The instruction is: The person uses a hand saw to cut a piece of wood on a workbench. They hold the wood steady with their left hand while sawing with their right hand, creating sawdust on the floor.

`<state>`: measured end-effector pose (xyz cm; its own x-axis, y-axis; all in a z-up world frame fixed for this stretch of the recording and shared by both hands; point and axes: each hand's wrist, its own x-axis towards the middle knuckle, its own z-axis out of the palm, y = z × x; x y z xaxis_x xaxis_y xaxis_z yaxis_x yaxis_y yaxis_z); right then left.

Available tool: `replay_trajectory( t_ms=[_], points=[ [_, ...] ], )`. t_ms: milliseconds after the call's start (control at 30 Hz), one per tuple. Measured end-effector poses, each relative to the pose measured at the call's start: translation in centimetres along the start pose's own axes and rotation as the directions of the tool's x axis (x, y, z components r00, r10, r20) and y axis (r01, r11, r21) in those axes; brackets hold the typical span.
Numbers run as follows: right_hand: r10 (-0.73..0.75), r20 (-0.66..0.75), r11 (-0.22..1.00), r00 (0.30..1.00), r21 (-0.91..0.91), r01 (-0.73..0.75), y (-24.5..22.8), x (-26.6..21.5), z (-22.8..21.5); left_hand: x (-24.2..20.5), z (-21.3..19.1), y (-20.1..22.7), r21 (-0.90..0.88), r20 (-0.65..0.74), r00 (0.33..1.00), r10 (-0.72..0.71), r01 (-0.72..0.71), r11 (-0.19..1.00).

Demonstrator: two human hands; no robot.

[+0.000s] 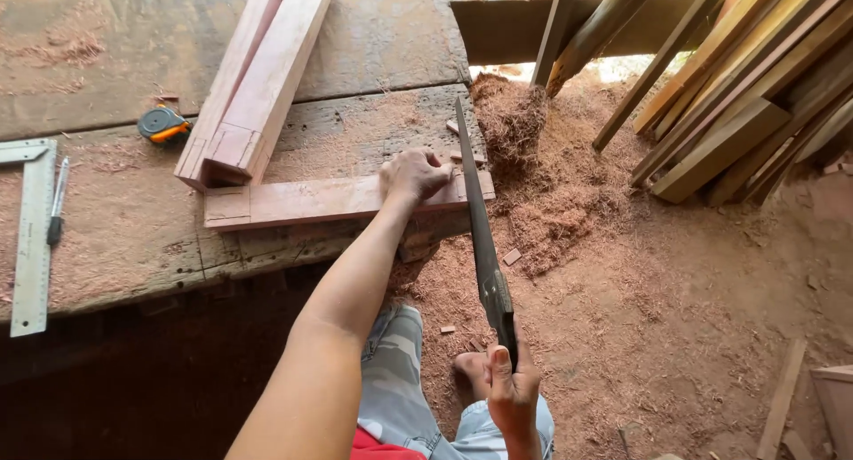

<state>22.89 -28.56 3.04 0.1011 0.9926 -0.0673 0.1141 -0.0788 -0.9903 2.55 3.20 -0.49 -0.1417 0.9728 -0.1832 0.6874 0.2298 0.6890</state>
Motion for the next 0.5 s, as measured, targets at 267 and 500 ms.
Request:
replay_trajectory(
  t_ms=[267, 500],
  points=[
    [-0.042, 0.016, 0.999, 0.999, -0.016, 0.042, 0.7, 0.1, -0.5, -1.3, -1.5, 1.0, -0.004, -0.026, 0.999, -0.022, 0.022, 1.0],
    [-0.042, 0.057, 0.996, 0.997, -0.08, 0.046, 0.7, -0.7, -1.6, -0.6, -0.7, 0.5, -0.013, -0.024, 0.999, -0.023, 0.022, 1.0]
  ],
)
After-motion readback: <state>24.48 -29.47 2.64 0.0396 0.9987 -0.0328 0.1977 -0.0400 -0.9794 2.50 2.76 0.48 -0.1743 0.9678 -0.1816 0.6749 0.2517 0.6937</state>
